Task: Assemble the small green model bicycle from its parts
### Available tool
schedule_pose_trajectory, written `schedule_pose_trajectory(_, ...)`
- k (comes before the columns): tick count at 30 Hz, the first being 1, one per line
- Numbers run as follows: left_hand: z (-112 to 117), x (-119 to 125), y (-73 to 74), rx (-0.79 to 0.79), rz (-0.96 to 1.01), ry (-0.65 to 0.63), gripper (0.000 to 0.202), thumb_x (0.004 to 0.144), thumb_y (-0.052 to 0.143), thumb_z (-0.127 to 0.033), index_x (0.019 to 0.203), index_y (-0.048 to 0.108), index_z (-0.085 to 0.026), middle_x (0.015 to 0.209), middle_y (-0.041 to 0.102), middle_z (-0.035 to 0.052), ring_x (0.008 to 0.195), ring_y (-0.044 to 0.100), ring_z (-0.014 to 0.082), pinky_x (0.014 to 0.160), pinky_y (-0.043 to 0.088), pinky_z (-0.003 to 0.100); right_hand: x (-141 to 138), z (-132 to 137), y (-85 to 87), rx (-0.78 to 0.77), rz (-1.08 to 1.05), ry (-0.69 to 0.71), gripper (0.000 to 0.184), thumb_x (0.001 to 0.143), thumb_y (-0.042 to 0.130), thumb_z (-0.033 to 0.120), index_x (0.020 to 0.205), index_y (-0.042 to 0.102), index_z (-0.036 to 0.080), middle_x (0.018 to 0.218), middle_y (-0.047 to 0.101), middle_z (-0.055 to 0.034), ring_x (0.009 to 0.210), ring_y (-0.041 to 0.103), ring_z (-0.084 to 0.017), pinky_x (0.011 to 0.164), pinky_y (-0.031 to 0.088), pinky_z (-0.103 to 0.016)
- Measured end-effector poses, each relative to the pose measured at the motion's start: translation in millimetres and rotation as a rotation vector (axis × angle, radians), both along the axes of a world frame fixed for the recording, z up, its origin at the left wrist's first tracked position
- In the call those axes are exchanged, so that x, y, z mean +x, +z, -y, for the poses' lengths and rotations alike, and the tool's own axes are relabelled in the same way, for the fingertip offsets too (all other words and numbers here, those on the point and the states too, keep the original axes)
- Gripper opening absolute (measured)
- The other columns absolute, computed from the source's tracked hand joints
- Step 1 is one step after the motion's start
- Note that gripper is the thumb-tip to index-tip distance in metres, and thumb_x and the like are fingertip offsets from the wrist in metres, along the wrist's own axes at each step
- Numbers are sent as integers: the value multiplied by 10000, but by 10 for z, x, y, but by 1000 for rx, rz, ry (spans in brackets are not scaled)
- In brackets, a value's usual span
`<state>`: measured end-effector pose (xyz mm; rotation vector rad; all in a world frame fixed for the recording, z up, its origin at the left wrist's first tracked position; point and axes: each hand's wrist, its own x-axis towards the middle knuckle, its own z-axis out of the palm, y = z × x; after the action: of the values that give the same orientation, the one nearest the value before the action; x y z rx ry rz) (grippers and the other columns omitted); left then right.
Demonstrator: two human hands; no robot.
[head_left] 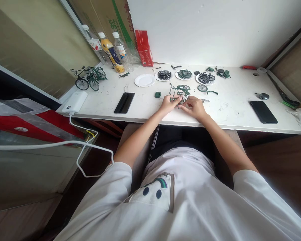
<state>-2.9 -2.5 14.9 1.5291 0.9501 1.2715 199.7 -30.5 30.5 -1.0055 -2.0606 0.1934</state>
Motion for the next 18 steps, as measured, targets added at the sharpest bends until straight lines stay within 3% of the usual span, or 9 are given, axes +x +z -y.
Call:
schedule_pose_trajectory(6, 4, 19, -49, 44, -43, -15, 423, 900, 813, -535, 1031, 843, -135, 1170, 847, 163, 937, 798, 252, 714, 637, 320, 0, -16, 38, -200, -227, 64, 646, 861, 738, 868, 779, 811, 231, 648, 563, -18, 596, 458, -164, 590, 399, -353)
schedule_pose_trajectory(9, 18, 20, -48, 112, -45, -11, 387, 915, 809, -513, 1028, 846, -145, 1169, 850, 159, 1065, 805, 275, 837, 653, 338, 0, -26, 36, -287, -274, 114, 616, 809, 813, 837, 762, 813, 223, 656, 588, -16, 593, 439, -150, 578, 370, -344)
schedule_pose_trajectory(13, 43, 20, -19, 124, -62, 1, 401, 916, 814, -535, 1050, 843, -158, 1163, 853, 155, 1144, 798, 290, 961, 645, 378, -2, -27, 31, -272, -293, 111, 581, 816, 834, 797, 746, 794, 221, 645, 542, 2, 596, 413, -142, 593, 367, -342)
schedule_pose_trajectory(18, 44, 18, -7, 109, -58, -3, 426, 899, 826, -565, 1032, 843, -160, 1144, 854, 147, 1089, 801, 272, 886, 648, 341, -1, -42, 18, -272, -274, 116, 558, 843, 825, 772, 774, 786, 219, 637, 506, 20, 604, 404, -139, 605, 369, -335)
